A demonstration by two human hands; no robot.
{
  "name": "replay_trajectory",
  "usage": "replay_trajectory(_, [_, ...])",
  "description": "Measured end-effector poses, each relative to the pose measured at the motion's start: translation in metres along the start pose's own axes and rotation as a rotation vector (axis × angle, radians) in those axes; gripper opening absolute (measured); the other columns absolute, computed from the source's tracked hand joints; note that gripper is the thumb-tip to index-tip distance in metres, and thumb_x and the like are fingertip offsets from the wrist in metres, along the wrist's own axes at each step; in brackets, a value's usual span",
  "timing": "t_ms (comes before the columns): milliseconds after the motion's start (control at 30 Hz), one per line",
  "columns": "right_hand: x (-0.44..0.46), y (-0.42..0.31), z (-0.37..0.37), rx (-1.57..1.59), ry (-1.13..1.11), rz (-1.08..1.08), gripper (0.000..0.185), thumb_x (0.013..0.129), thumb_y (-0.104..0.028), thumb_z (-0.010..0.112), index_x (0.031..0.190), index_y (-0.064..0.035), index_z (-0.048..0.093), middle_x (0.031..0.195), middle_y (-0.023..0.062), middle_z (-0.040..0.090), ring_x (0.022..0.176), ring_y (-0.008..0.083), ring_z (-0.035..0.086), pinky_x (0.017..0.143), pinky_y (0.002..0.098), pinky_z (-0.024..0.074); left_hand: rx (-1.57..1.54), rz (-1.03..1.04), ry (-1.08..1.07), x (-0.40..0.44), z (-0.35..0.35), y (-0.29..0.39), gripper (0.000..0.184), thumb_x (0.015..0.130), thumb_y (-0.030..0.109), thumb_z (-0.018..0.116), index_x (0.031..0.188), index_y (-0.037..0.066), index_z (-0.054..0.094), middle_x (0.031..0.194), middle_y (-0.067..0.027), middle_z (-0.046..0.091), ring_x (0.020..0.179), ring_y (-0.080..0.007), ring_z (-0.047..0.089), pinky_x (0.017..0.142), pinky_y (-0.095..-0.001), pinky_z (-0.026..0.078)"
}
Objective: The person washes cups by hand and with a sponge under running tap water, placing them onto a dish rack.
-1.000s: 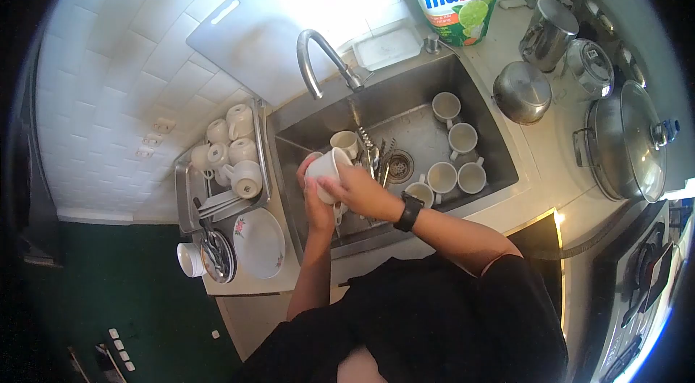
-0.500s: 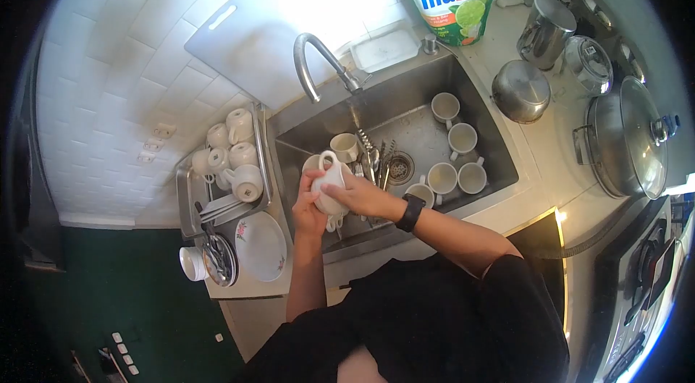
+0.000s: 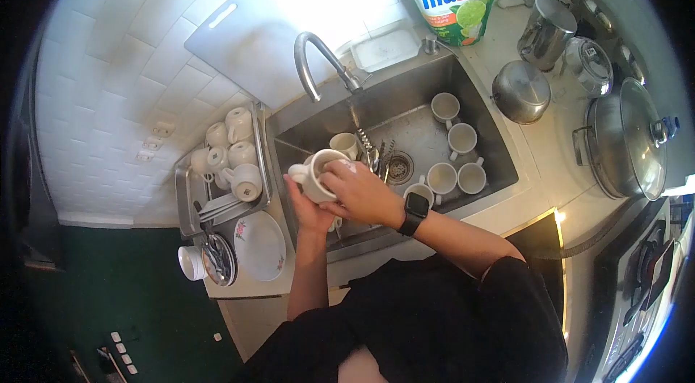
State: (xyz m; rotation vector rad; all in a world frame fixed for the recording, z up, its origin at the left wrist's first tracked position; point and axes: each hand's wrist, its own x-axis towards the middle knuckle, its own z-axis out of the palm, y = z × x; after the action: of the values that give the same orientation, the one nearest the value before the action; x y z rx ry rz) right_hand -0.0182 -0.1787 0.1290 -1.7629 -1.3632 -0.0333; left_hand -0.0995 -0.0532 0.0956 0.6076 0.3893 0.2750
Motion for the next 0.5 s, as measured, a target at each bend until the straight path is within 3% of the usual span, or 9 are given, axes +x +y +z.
replay_trajectory(100, [-0.004,-0.001,0.013,0.045,-0.010,-0.030,0.034,0.072,-0.022,0.064,0.096,-0.0005,0.053,0.102,0.0171,0.051,0.093,0.0336,0.054,0.079,0.0404,0.0436,0.105,0.169,-0.043,0.009,-0.008,0.000,0.054,0.090,0.048,0.027,0.119,0.006,0.044,0.114,-0.0097,0.052,0.105,-0.0235,0.051,0.089,-0.0369,0.042])
replay_trajectory(133, [-0.006,-0.001,0.018,0.067,-0.038,-0.011,0.034,0.072,-0.021,0.064,0.097,-0.0003,0.052,0.100,0.0170,0.052,0.091,0.0341,0.054,0.079,0.0406,0.0439,0.107,0.180,-0.090,0.009,-0.012,0.000,0.050,0.089,0.042,0.028,0.120,0.005,0.043,0.114,-0.0104,0.052,0.105,-0.0241,0.051,0.090,-0.0368,0.041])
replay_trajectory(267, [-0.006,0.005,0.023,0.228,-0.251,0.084,0.036,0.075,-0.021,0.063,0.101,0.0014,0.052,0.093,0.0155,0.056,0.087,0.0366,0.054,0.077,0.0382,0.0450,0.088,0.179,-0.096,0.002,-0.016,-0.005,0.051,0.087,0.041,0.031,0.121,0.005,0.042,0.114,-0.0125,0.051,0.105,-0.0256,0.051,0.090,-0.0374,0.040])
replay_trajectory(333, [0.002,0.006,0.006,0.375,-0.326,0.131,0.035,0.076,-0.023,0.064,0.099,0.0019,0.054,0.087,0.0147,0.059,0.082,0.0327,0.057,0.075,0.0355,0.0456,-0.005,0.112,-0.022,-0.002,-0.022,-0.010,0.052,0.086,0.040,0.034,0.123,0.004,0.041,0.115,-0.0142,0.051,0.105,-0.0267,0.050,0.091,-0.0376,0.040])
replay_trajectory(433, [0.009,0.013,-0.009,0.730,-0.460,0.305,0.035,0.078,-0.025,0.063,0.098,0.0021,0.055,0.086,0.0113,0.061,0.080,0.0226,0.059,0.074,0.0306,0.0455,0.028,0.017,-0.225,-0.008,-0.021,-0.004,0.059,0.084,0.044,0.037,0.125,0.002,0.038,0.118,-0.0161,0.049,0.107,-0.0283,0.049,0.093,-0.0384,0.038])
replay_trajectory(500, [0.008,0.022,-0.011,0.946,-0.475,0.432,0.036,0.078,-0.028,0.064,0.098,0.0016,0.057,0.085,0.0088,0.061,0.079,0.0165,0.058,0.072,0.0277,0.0451,0.050,0.016,-0.206,-0.010,-0.041,-0.015,0.066,0.084,0.051,0.037,0.127,0.001,0.036,0.120,-0.0164,0.047,0.110,-0.0283,0.048,0.094,-0.0392,0.036])
